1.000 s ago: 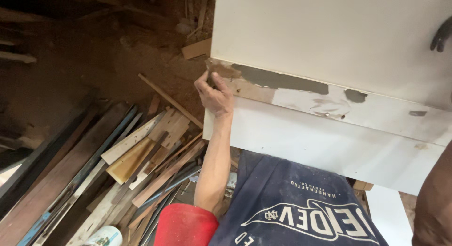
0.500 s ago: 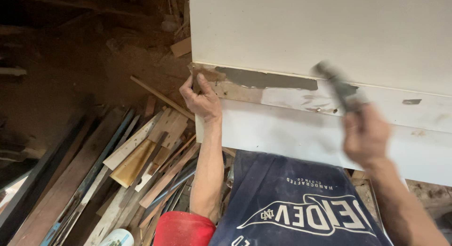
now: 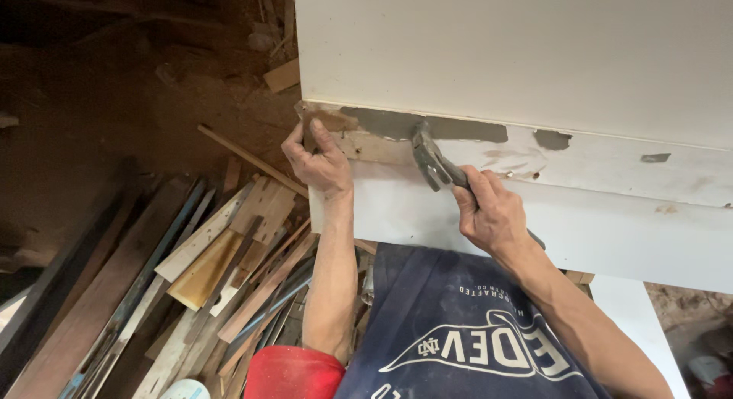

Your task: The person hammers nails into a wooden strip attached to a white board, then uses a circular saw to cut the strip and measures the board with a tape measure. The person handles the wooden strip, hammer, nails, circular saw, and tape measure throughout the task.

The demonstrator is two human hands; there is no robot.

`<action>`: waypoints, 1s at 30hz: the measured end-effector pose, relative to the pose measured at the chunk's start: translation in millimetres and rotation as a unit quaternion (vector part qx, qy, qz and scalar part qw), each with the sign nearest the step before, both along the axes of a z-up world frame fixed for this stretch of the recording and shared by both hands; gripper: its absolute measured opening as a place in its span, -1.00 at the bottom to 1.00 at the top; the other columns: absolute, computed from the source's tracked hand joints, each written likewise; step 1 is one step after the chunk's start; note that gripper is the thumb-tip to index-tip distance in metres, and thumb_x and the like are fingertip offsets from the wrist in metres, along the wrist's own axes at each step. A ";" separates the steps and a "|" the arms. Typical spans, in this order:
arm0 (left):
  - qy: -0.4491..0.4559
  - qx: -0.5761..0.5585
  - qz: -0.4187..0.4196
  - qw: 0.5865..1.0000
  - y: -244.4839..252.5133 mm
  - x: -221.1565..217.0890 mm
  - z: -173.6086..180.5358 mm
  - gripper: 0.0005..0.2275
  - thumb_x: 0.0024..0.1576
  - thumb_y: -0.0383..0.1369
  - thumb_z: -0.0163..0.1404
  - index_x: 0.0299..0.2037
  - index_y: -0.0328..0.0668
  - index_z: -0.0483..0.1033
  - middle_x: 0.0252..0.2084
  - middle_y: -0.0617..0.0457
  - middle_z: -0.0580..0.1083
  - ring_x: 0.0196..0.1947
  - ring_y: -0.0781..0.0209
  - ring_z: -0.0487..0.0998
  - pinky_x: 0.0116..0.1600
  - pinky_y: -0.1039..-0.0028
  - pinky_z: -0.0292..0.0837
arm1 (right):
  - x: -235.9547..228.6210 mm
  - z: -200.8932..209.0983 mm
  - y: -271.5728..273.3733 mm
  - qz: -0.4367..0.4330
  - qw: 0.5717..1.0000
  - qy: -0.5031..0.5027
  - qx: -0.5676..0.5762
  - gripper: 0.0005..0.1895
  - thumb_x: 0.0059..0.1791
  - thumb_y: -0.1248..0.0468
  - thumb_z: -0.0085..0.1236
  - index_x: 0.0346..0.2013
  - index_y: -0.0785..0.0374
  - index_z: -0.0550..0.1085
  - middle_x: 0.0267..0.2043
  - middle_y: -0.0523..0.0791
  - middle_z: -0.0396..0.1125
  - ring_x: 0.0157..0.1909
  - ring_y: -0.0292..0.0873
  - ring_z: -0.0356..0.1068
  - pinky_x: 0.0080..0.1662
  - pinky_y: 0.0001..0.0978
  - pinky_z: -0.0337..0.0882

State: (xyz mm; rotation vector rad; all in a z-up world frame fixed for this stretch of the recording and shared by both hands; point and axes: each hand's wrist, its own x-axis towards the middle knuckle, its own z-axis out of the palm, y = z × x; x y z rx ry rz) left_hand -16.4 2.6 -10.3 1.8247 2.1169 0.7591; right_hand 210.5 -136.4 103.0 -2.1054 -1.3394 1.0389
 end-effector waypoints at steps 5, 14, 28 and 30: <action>-0.007 -0.018 0.006 1.000 0.1 -1.3 2.2 -0.64 0.35 -0.03 -0.06 -0.10 -0.22 0.43 -0.14 -0.01 0.48 -0.12 0.12 0.62 -0.10 0.37 0.58 | 0.0 -6.2 -4.3 -0.008 0.999 0.020 0.032 -0.68 0.06 0.33 0.16 0.11 0.28 0.40 -0.24 0.04 0.39 -0.34 0.14 0.43 -0.33 -0.08 0.42; -0.141 -0.295 0.016 0.945 29.3 -15.8 36.4 -0.36 0.22 0.19 -0.16 0.12 -0.32 0.47 0.00 -0.11 0.58 0.02 0.00 0.63 0.13 0.17 0.53 | -0.4 -3.3 -0.1 -0.025 0.998 0.041 0.028 -0.70 0.05 0.35 0.16 0.09 0.27 0.42 -0.32 0.04 0.37 -0.38 0.10 0.41 -0.34 -0.10 0.39; -0.017 -0.319 -0.049 0.946 77.2 2.0 15.9 -0.14 0.15 0.34 -0.47 -0.18 -0.49 0.55 -0.56 -0.21 0.53 -0.48 -0.11 0.69 -0.41 0.18 0.63 | -0.6 -4.7 1.4 -0.024 0.998 0.047 0.022 -0.70 0.03 0.36 0.16 0.07 0.25 0.43 -0.35 0.02 0.34 -0.41 0.10 0.38 -0.36 -0.09 0.36; -0.017 -0.340 -0.042 0.939 76.2 0.1 19.1 -0.14 0.13 0.34 -0.47 -0.20 -0.48 0.57 -0.56 -0.22 0.54 -0.48 -0.13 0.70 -0.40 0.15 0.63 | -2.1 -4.7 -0.5 -0.023 0.998 0.046 0.022 -0.72 0.04 0.36 0.17 0.06 0.24 0.43 -0.36 0.02 0.34 -0.40 0.10 0.38 -0.35 -0.09 0.36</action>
